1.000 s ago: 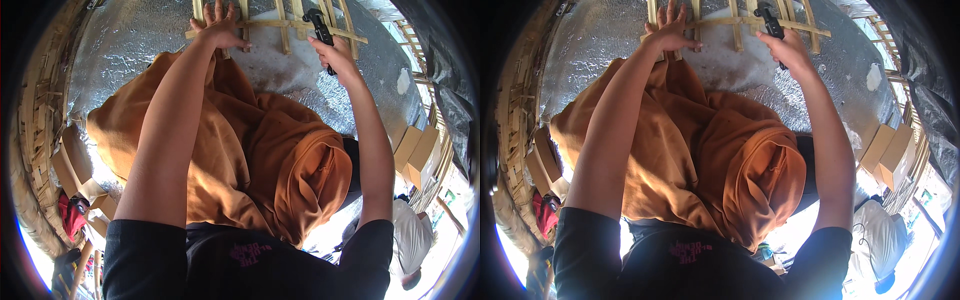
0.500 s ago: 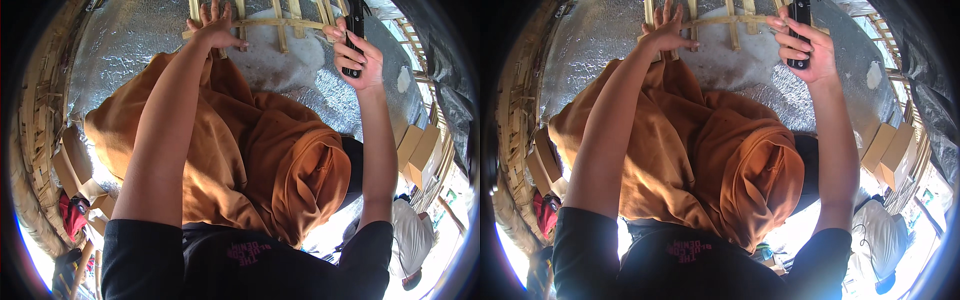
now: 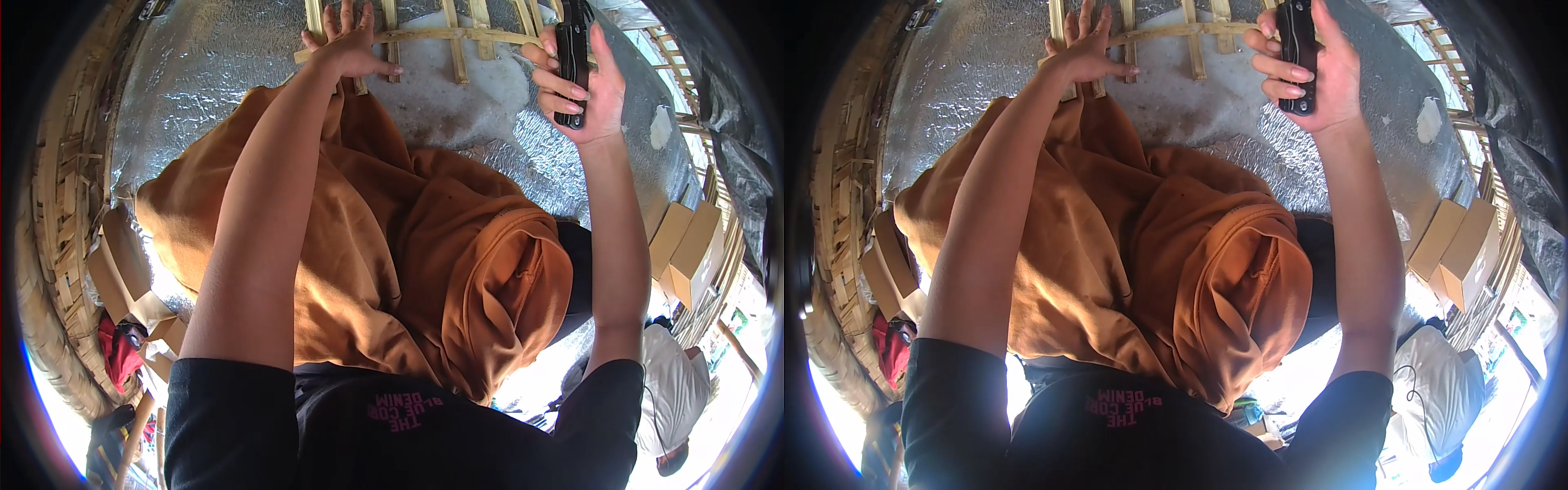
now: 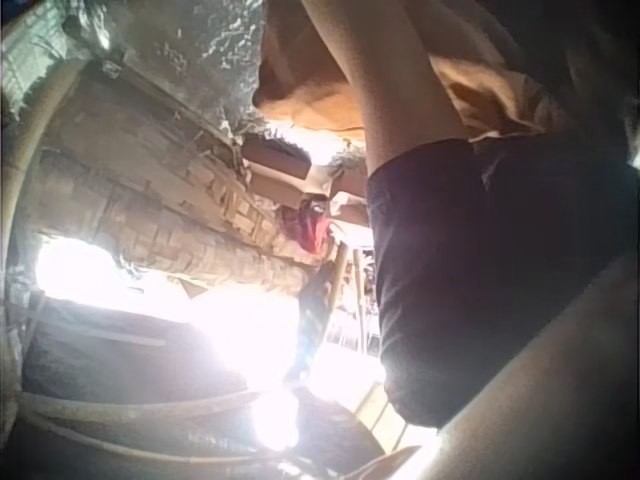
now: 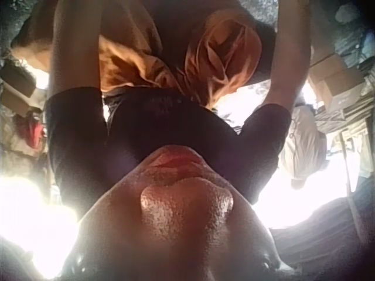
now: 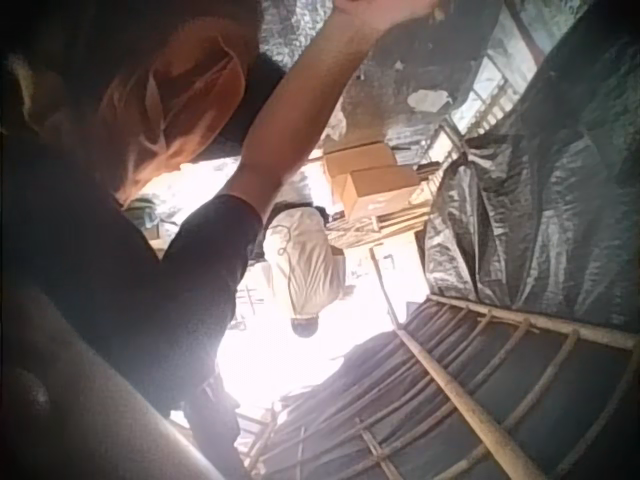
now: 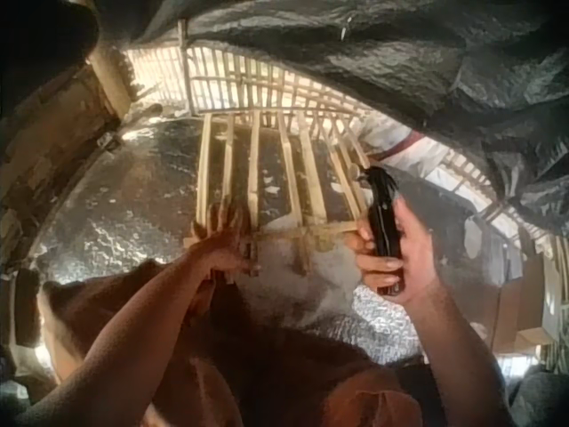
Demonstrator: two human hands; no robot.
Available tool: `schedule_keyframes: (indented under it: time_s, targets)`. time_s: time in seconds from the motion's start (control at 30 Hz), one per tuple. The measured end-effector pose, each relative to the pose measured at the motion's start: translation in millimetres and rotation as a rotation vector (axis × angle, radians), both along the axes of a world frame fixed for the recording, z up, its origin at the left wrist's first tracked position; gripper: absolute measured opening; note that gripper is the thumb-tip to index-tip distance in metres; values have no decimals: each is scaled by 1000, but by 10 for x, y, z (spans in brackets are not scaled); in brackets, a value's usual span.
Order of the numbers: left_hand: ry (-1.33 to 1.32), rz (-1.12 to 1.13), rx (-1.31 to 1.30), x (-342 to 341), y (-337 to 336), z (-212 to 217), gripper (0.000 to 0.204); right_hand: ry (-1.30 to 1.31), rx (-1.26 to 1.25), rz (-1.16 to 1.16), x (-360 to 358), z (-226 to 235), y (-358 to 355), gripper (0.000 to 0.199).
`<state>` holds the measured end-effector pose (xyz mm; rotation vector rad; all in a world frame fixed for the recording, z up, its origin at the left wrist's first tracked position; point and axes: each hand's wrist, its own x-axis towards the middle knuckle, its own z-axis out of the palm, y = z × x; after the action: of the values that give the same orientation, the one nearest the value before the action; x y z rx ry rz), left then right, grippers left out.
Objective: The person assembles a wooden lattice by striking the slats with a tool to secure them together while sitting on a foil-covered floor.
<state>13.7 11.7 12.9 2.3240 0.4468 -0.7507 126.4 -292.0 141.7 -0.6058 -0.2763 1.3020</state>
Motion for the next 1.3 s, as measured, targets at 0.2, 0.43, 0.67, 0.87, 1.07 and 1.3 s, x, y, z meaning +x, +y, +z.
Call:
schedule_keyframes:
  time_s: [0.2, 0.43, 0.67, 0.87, 1.07, 1.3]
  targets:
    - [-10, -13, 121, -12, -25, -20, 141, 20, -35, -18, -12, -14, 24, 49]
    - [-27, -26, 256, -31, -45, -48, 141, -26, -79, -15, -48, -22, 63, 52]
    - [-40, -36, 327, -31, -57, -60, 142, -36, -106, -49, -35, -60, 60, 54]
    - [-49, -42, 357, -26, -49, -82, 143, 76, -71, 0, 15, -131, 63, 53]
    - [-63, -33, 377, -29, -23, -117, 144, 91, -9, 26, -12, -121, 110, 51]
    - [-36, -39, 353, -30, -61, 28, 145, 128, 33, 33, -8, -121, 111, 49]
